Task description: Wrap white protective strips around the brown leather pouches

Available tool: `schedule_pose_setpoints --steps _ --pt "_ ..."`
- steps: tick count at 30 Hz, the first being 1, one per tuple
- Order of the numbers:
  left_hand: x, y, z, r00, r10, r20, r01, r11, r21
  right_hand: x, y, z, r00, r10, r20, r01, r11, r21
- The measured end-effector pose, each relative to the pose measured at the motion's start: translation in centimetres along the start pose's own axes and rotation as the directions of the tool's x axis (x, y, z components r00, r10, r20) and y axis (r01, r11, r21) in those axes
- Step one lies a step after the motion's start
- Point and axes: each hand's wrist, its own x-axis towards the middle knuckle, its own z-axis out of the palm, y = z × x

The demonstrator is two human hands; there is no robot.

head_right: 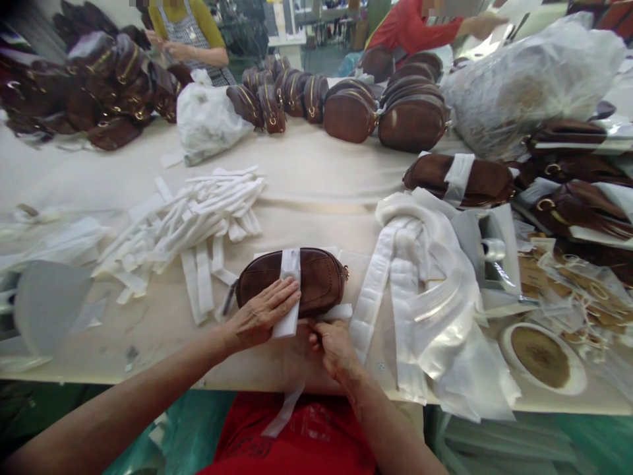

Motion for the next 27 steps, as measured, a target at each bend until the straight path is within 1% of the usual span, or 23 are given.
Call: schedule_pose_setpoints --steps 2,3,4,5,6,7,8,9,10,11,12,13,14,15,16,18,20,22,24,25,27 --pt "-0.1 0.1 0.2 1.0 -0.01 -0.002 0.01 1.0 0.005 -1.2 -0.1 -0.1 1.0 0.01 0.008 -0.01 0.995 -0.095" --pt "-0.1 0.2 0.2 1.0 -0.013 -0.006 0.013 1.0 0.011 -1.9 -0.2 -0.1 0.999 -0.031 0.02 0.034 0.983 -0.179" --pt "-0.2 0.3 0.3 1.0 -0.016 -0.009 0.016 1.0 0.018 -2.6 -0.3 -0.2 0.991 -0.129 0.04 0.135 0.949 -0.285" --pt "-0.2 0.4 0.3 1.0 -0.02 -0.012 0.02 0.999 0.027 -3.3 -0.5 -0.2 0.955 -0.287 0.079 0.294 0.867 -0.404" --pt "-0.2 0.5 0.4 1.0 -0.022 -0.015 0.023 0.999 0.034 -3.8 -0.7 -0.3 0.867 -0.473 0.155 0.479 0.71 -0.517" --pt "-0.2 0.6 0.4 1.0 -0.026 -0.017 0.026 0.999 0.039 -4.0 -0.9 -0.3 0.725 -0.634 0.268 0.641 0.479 -0.599" --pt "-0.2 0.7 0.5 0.999 -0.032 -0.019 0.032 0.999 0.041 -3.9 -1.2 -0.2 0.559 -0.725 0.401 0.742 0.224 -0.632" --pt "-0.2 0.8 0.5 0.999 -0.041 -0.02 0.042 0.998 0.038 -3.6 -1.6 -0.2 0.415 -0.746 0.521 0.784 0.003 -0.621" --pt "-0.2 0.8 0.6 0.998 -0.052 -0.019 0.053 0.998 0.027 -3.1 -1.8 -0.1 0.304 -0.723 0.62 0.791 -0.171 -0.587" --pt "-0.2 0.9 0.7 0.998 -0.065 -0.019 0.065 0.998 0.01 -2.4 -2.0 -0.1 0.224 -0.687 0.691 0.782 -0.297 -0.548" --pt "-0.2 0.9 0.8 0.997 -0.077 -0.019 0.077 0.997 -0.013 -1.7 -2.1 -0.1 0.159 -0.662 0.732 0.768 -0.383 -0.513" --pt "-0.3 0.8 0.9 0.996 -0.09 -0.019 0.089 0.995 -0.044 -1.0 -2.2 -0.1 0.103 -0.652 0.751 0.755 -0.44 -0.486" --pt "-0.3 0.7 0.9 0.995 -0.099 -0.018 0.097 0.992 -0.084 -0.4 -2.1 -0.2 0.057 -0.651 0.757 0.745 -0.477 -0.467" --pt "-0.3 0.6 0.8 0.994 -0.104 -0.018 0.101 0.986 -0.133 0.0 -2.0 -0.3 0.022 -0.654 0.756 0.734 -0.503 -0.456" --pt "-0.3 0.4 0.7 0.994 -0.106 -0.016 0.101 0.976 -0.192 0.3 -1.9 -0.4 -0.001 -0.656 0.754 0.723 -0.522 -0.453" --pt "-0.4 -0.1 0.1 0.994 -0.112 -0.013 0.101 0.936 -0.337 0.6 -1.6 -0.7 -0.016 -0.661 0.75 0.699 -0.543 -0.465" --pt "-0.4 -0.7 -0.9 0.992 -0.126 0.004 0.112 0.866 -0.487 0.5 -1.5 -0.9 -0.002 -0.667 0.745 0.684 -0.544 -0.486" --pt "-0.4 -1.2 -1.7 0.989 -0.139 0.048 0.139 0.782 -0.607 0.4 -1.4 -1.0 0.021 -0.675 0.738 0.688 -0.526 -0.501" --pt "-0.3 -1.2 -2.1 0.979 -0.188 0.075 0.19 0.723 -0.664 0.4 -1.4 -1.0 0.039 -0.685 0.727 0.698 -0.502 -0.51" --pt "-0.1 -1.1 -2.0 0.971 -0.23 0.067 0.214 0.712 -0.668 0.4 -1.4 -0.9 0.045 -0.69 0.723 0.702 -0.493 -0.514" --pt "0.2 -0.6 -1.4 0.946 -0.325 0.009 0.256 0.726 -0.639 0.5 -1.4 -0.9 0.052 -0.694 0.718 0.706 -0.483 -0.518"
